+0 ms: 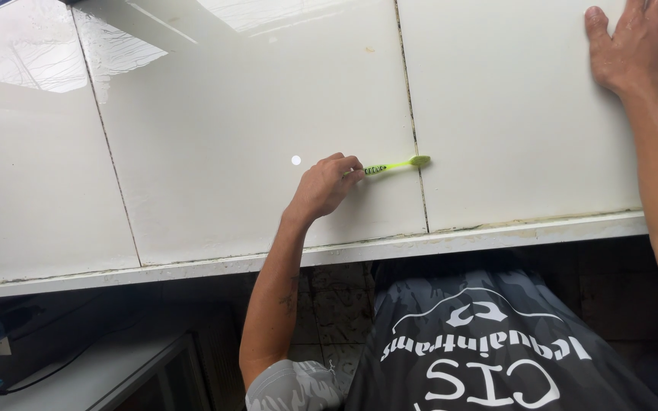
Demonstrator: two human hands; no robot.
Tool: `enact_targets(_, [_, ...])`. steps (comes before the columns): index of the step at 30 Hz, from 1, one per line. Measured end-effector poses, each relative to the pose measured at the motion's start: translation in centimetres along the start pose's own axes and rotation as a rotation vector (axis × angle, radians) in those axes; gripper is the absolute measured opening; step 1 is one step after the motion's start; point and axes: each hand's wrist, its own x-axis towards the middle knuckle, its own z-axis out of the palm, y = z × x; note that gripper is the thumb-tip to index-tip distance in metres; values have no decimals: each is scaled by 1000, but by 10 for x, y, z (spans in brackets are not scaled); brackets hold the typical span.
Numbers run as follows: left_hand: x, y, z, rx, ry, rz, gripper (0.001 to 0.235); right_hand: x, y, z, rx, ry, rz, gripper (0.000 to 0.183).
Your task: Scrubbing the grout lines of a tiled counter using a toothbrush in a water production facility.
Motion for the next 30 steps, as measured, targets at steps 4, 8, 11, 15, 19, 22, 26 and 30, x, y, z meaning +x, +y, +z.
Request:
enact_targets(4, [-5, -1, 1, 13, 35, -8, 17, -12, 5, 6, -29, 2, -38, 67])
enact_targets(8, [-15, 8, 5, 39, -69, 2, 17, -21, 13, 10, -57, 4, -74, 73])
enact_targets(11, [-19, 10, 10, 39, -87, -7, 19, -21, 6, 5, -17, -43, -38, 76])
enact_targets(15, [-23, 12, 12, 66, -96, 19, 18, -22, -5, -4, 8, -50, -24, 80])
enact_targets(19, [-31, 13, 17, 60, -187, -6, 19, -23, -9, -8, 20, 2, -84, 68])
enact_targets(22, [-38, 11, 26, 64, -264, 17, 20, -23, -15, -14, 52, 21, -99, 73])
enact_targets(26, [-47, 11, 31, 37, -278, 14, 18, -25, -41, -33, 105, -118, 53, 84])
enact_targets(30, [-25, -3, 41, 170, -118, 119, 15, -28, -44, -32, 90, -109, 49, 84])
